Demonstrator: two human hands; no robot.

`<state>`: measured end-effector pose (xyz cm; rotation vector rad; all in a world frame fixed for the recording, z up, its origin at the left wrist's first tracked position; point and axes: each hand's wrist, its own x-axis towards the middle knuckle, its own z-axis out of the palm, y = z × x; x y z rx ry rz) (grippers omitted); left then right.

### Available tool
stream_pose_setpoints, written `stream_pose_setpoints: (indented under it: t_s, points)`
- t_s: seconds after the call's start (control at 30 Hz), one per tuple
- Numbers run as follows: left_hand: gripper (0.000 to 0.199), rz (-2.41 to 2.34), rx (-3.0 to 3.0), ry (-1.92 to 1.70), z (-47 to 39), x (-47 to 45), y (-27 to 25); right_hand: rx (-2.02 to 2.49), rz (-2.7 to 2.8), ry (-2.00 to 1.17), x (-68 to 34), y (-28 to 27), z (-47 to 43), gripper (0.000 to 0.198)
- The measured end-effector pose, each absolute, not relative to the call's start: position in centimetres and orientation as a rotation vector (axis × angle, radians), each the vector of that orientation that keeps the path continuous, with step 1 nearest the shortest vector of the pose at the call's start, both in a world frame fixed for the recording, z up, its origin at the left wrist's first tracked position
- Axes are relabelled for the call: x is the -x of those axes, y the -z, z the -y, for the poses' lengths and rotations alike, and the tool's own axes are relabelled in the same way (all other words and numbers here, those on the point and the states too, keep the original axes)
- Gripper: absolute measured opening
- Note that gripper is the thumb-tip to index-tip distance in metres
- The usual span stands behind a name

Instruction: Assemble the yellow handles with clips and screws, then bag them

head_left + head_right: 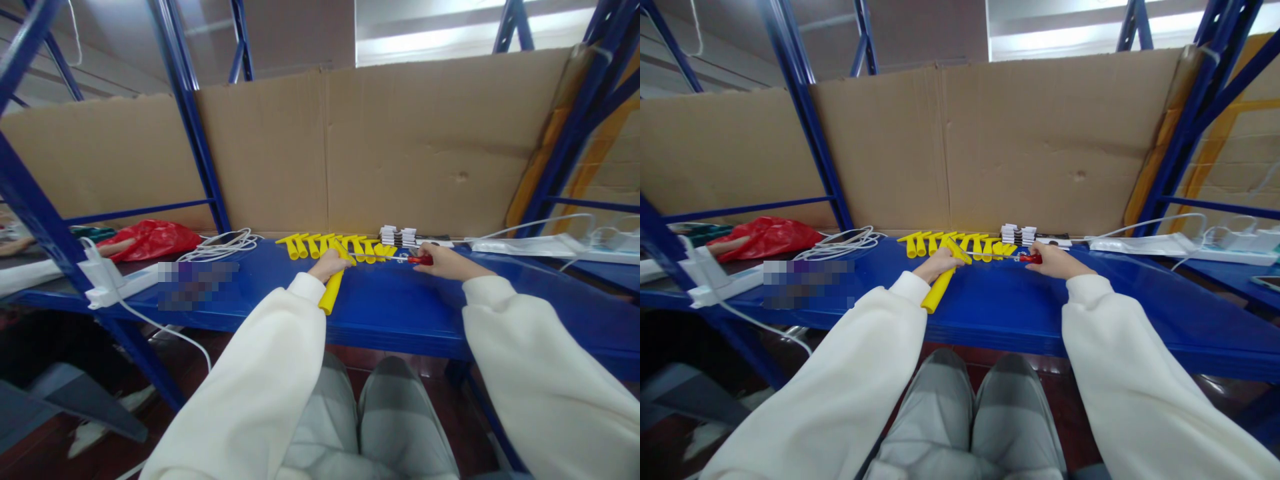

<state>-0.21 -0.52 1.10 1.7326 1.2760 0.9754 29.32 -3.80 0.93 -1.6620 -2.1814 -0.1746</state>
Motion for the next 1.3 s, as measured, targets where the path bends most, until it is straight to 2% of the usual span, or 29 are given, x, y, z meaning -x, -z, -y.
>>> stream_pose_setpoints:
  t_s: [0.17,0.53,1.3]
  points:
    - [0.023,-1.289,-1.705,-0.959,1.5,-0.2,-1.6,1.629,2.133,0.201,-28.6,-1.1,4.2,0.018]
    - [0.026,-1.466,-1.796,-0.914,0.2,0.3,-0.7,1.414,2.128,0.111,-30.4,-0.8,3.6,0.022]
    - [0.023,-1.501,-1.830,-0.859,-0.4,0.3,-0.4,1.554,2.252,0.197,-30.3,-0.9,3.7,0.025]
